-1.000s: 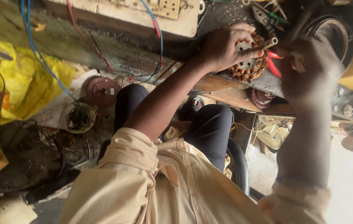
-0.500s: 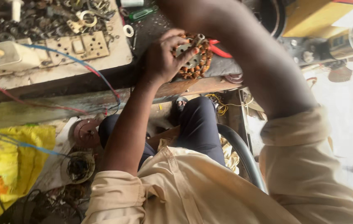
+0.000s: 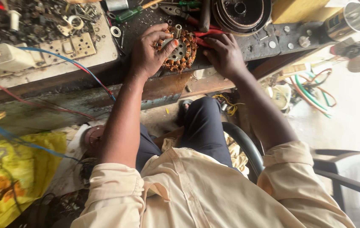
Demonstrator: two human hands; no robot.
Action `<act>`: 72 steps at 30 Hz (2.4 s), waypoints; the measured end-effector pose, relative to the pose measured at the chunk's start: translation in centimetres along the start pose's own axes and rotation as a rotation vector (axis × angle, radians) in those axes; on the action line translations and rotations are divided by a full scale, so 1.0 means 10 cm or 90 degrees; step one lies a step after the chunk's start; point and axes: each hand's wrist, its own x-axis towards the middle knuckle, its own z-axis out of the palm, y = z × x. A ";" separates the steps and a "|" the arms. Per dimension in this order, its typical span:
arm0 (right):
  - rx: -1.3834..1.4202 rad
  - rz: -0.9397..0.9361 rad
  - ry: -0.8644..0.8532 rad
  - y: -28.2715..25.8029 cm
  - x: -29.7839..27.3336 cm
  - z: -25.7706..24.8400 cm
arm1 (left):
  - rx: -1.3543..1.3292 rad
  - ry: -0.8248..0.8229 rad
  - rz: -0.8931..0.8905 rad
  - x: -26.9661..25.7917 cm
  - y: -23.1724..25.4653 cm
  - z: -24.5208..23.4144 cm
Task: The person uses pliers to cut and adjust copper windings on a circular motor stator. They repeatedly reposition the stator and trim protruding wire ends while seated at a cluttered workbench.
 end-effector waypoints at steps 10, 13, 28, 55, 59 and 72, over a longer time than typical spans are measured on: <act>-0.023 0.089 0.102 0.08 -0.08 0.25 | 0.005 -0.010 0.002 0.01 -0.11 0.03; -0.026 0.076 0.126 0.11 -0.10 0.29 | 0.017 -0.014 -0.006 0.00 -0.14 0.03; -0.002 0.053 0.132 0.08 -0.06 0.24 | -0.010 -0.011 0.038 0.04 -0.15 0.01; 0.018 0.126 0.076 -0.04 0.02 0.14 | -0.021 -0.047 0.014 0.05 0.02 -0.05; 0.011 0.110 0.074 0.02 -0.01 0.17 | -0.041 -0.068 -0.007 0.04 -0.04 -0.06; 0.012 0.114 0.096 0.03 -0.01 0.16 | 0.000 -0.072 0.001 0.05 0.08 -0.04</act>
